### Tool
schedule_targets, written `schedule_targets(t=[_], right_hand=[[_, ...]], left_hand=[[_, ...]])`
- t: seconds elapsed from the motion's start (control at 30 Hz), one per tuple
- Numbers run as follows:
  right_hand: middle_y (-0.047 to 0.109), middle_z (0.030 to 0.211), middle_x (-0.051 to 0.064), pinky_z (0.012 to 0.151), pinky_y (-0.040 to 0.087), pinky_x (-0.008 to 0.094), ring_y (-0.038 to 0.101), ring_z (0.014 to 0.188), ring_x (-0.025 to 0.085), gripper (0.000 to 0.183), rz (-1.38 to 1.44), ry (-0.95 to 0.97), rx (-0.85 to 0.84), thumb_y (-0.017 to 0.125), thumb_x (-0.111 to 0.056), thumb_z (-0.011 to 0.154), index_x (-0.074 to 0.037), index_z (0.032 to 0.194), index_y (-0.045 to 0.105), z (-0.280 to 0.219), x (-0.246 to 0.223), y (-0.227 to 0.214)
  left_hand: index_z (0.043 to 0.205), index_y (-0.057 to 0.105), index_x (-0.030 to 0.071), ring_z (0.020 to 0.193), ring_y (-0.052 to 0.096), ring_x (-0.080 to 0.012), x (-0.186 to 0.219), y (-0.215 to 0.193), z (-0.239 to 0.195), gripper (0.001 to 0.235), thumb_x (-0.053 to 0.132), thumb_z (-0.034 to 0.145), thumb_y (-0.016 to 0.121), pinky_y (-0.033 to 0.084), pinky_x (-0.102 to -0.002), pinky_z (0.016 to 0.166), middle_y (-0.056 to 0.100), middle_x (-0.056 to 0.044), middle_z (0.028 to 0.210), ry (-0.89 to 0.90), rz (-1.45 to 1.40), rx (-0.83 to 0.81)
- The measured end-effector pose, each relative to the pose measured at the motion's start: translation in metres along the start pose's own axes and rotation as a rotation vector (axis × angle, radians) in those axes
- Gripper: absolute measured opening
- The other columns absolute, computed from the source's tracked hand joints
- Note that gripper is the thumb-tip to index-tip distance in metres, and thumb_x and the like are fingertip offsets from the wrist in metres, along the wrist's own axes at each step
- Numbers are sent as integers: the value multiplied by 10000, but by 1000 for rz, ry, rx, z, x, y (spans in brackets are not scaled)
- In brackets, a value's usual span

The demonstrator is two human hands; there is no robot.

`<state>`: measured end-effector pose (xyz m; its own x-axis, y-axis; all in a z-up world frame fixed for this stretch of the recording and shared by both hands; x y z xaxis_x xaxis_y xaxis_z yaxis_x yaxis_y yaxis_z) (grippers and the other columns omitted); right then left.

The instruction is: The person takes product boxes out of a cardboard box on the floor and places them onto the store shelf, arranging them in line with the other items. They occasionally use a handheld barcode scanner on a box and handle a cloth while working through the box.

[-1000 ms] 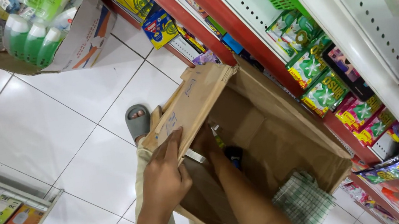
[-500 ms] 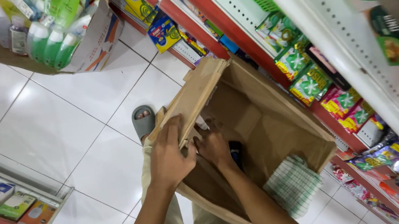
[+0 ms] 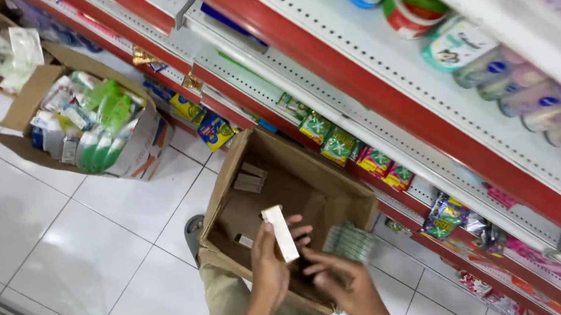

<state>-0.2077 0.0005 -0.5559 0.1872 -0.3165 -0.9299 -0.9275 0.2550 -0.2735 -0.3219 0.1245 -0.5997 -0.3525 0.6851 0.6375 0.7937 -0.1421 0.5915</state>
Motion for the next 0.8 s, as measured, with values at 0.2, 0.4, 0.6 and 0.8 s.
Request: schedule_targets(t=[0.2,0.4,0.6,0.8], right_hand=[[519,1417,260,1038,421,451,503,1309,358,752,-288,131,576,883,-188,828,60,1412,480,-16,142,-61],[692,1278,122,978,540,398,666,1155,265,758,567,614,386,820,-278,771,-31,1416,509,-23,209,-35],[715,1222,174,952,565,441,699,1094,277,561,628,639,457,770,-213,849,67,1303,597,-53,204,-72],[687,1253,165,961,546,392,678,1091,249,537,556,132,677,695,-76,846,-10,1351,527,-21,-12,-98]], left_hand=[[1401,483,-2,1205,645,-354,28,55,-14,595,416,991,380,526,-448,1010,610,-222,1370,-199,-432,-168],[1368,538,-20,1081,628,-286,3,65,-20,627,430,955,394,524,-397,893,622,-145,1271,-328,-490,-274],[1415,588,32,792,508,-176,-1,66,-14,601,428,996,418,456,-315,678,555,-53,977,-387,-375,-355],[1317,574,163,897,581,-193,-22,67,0,414,404,1008,440,498,-357,754,618,-67,1061,-445,-76,-269]])
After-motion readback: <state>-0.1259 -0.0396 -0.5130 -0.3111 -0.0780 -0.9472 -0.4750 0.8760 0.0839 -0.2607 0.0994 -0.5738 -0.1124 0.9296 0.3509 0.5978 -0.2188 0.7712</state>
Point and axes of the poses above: each hand's wrist, its own z-axis towards the middle knuckle, its own y-axis out of the palm, x = y × z, the point moved 6 cm from there along z, towards the middle knuckle
